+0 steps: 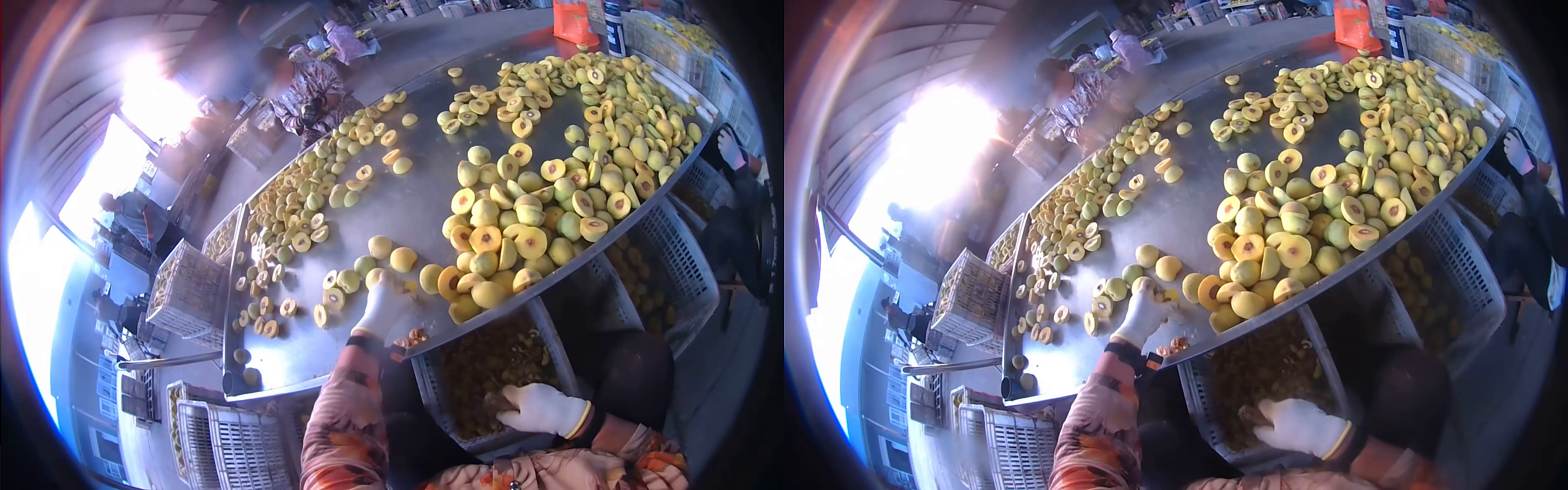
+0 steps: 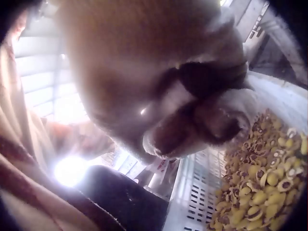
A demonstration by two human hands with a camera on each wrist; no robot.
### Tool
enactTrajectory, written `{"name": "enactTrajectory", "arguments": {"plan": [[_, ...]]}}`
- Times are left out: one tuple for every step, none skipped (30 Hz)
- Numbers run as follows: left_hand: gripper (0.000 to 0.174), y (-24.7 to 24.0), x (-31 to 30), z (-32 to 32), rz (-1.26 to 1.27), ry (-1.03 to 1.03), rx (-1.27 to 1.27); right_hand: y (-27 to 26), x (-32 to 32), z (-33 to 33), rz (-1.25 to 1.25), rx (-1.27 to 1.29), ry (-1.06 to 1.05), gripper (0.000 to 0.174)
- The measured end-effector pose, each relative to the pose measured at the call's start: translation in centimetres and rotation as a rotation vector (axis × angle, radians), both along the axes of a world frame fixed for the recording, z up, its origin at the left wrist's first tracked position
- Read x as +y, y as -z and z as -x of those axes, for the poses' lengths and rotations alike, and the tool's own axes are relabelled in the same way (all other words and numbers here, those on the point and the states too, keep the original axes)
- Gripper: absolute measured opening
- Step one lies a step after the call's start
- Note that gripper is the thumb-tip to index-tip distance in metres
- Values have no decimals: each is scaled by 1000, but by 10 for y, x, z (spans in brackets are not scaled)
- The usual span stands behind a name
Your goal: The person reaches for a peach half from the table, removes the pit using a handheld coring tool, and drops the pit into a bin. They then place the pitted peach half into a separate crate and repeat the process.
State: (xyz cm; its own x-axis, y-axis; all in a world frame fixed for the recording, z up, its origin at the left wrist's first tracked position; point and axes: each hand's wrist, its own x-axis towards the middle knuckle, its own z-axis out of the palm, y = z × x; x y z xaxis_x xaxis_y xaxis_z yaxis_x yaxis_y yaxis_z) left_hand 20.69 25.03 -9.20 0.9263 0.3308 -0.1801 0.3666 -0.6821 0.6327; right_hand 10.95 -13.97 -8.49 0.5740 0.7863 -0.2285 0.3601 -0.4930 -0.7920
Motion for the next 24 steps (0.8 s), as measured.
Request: {"name": "enactTrajectory", "arguments": {"plan": [[58,-11,-13,13,158,-67,18,-1,1,2,-52,-12,44,36],[54,-21,-26,28,347,-68,-60,-2,2,4,-174,43,90,34],[49,-31,-40,46,537,-71,-138,-2,6,5,-293,98,135,31],[45,-41,-54,66,728,-75,-213,-7,7,9,-413,155,181,29],[42,-53,-72,83,849,-85,-259,-18,10,14,-455,296,199,27],[39,-64,-92,98,969,-93,-306,-32,15,17,-500,435,217,25],[37,-72,-112,111,1090,-100,-352,-43,19,21,-544,574,236,23],[37,-79,-130,124,1149,-132,-410,-47,22,26,-591,479,222,23],[37,-85,-148,136,1207,-166,-468,-47,25,31,-636,383,209,22],[37,-86,-163,145,1265,-199,-529,-50,27,36,-679,285,194,22],[35,-83,-173,152,1255,-193,-578,-57,26,40,-649,128,191,24],[34,-83,-184,161,1263,-199,-574,-59,26,47,-692,53,208,24],[33,-94,-198,171,1270,-206,-573,-59,28,52,-735,-23,223,25],[32,-101,-210,178,1277,-212,-572,-60,27,58,-779,-100,238,26],[32,-103,-218,183,1207,-200,-592,-63,23,63,-746,-113,243,26],[33,-107,-225,188,1174,-214,-606,-67,19,68,-713,-125,247,26],[33,-111,-232,192,1142,-229,-618,-70,16,73,-679,-137,252,26],[34,-114,-239,196,1109,-242,-630,-71,13,78,-638,-95,244,28],[37,-116,-245,199,1064,-232,-668,-72,10,82,-597,-55,238,30],[37,-115,-249,203,1004,-214,-696,-74,8,85,-557,-17,232,33],[38,-114,-251,206,942,-195,-724,-76,5,89,-578,-19,222,34],[38,-114,-253,209,880,-177,-750,-79,2,93,-599,-20,213,34],[39,-116,-255,212,869,-169,-755,-81,0,96,-619,-21,202,34],[40,-118,-257,214,857,-164,-760,-82,-1,97,-670,-50,182,32]]}}
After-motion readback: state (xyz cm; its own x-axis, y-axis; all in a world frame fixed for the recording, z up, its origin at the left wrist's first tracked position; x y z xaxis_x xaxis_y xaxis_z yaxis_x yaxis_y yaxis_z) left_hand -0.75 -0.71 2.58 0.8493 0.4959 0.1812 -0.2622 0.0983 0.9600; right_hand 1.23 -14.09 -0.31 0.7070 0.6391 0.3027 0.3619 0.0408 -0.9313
